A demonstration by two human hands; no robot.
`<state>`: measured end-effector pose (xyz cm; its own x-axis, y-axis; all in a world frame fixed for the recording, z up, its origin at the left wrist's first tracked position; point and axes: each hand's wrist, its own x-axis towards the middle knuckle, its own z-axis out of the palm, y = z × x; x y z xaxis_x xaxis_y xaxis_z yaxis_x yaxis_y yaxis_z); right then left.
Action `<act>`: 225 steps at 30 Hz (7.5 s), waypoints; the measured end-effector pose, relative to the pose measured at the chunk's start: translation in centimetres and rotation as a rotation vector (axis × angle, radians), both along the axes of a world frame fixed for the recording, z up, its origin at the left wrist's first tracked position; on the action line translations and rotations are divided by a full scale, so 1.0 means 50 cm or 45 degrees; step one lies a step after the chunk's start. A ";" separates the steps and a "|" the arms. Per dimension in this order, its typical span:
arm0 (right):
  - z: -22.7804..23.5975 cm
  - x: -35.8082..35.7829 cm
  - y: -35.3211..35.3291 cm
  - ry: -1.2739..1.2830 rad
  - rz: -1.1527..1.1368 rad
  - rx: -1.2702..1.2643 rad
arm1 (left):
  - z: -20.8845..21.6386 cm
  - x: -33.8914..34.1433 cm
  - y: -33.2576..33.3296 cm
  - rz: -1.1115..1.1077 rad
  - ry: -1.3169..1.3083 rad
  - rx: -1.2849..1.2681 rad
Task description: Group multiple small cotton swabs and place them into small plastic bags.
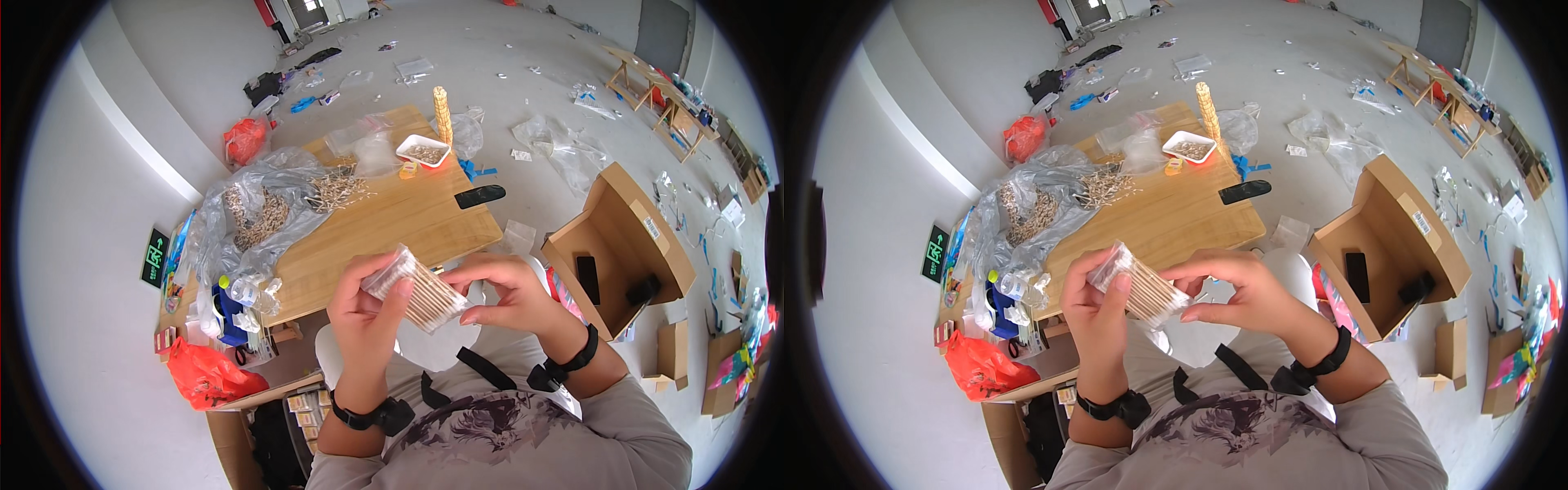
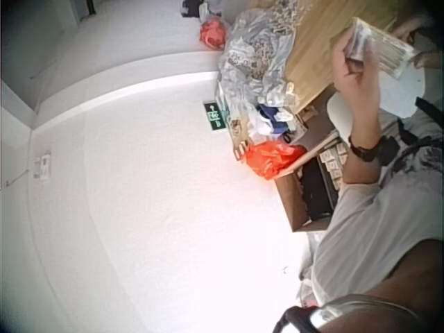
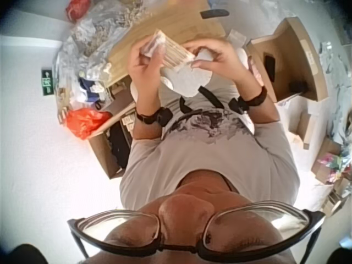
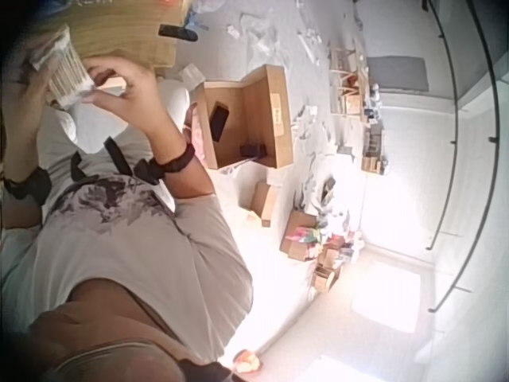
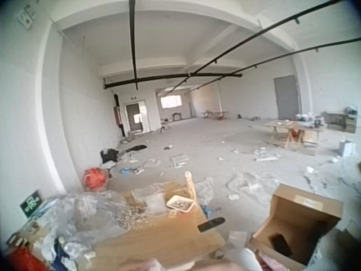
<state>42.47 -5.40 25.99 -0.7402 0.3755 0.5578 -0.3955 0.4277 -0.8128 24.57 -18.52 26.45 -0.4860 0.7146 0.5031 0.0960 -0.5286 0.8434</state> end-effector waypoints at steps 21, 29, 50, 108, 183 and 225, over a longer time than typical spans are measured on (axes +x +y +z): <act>-0.028 0.004 -0.001 -0.163 0.003 -0.135 | -0.009 -0.004 0.006 0.011 -0.094 -0.125; -0.043 -0.042 0.022 -0.211 -0.312 0.030 | -0.024 -0.027 0.042 0.112 0.245 -0.252; -0.400 -0.221 0.172 -0.441 -0.470 -0.453 | -0.408 -0.178 0.197 0.045 0.108 -0.945; -0.471 -0.233 0.199 -0.745 -0.330 -0.886 | -0.513 -0.197 0.228 -0.442 -0.683 -0.803; -0.481 -0.278 0.202 -0.689 -0.481 -0.794 | -0.514 -0.220 0.249 -0.317 -0.838 -0.735; -0.482 -0.228 0.204 -0.714 -0.364 -0.720 | -0.566 -0.214 0.254 -0.235 -0.490 -0.684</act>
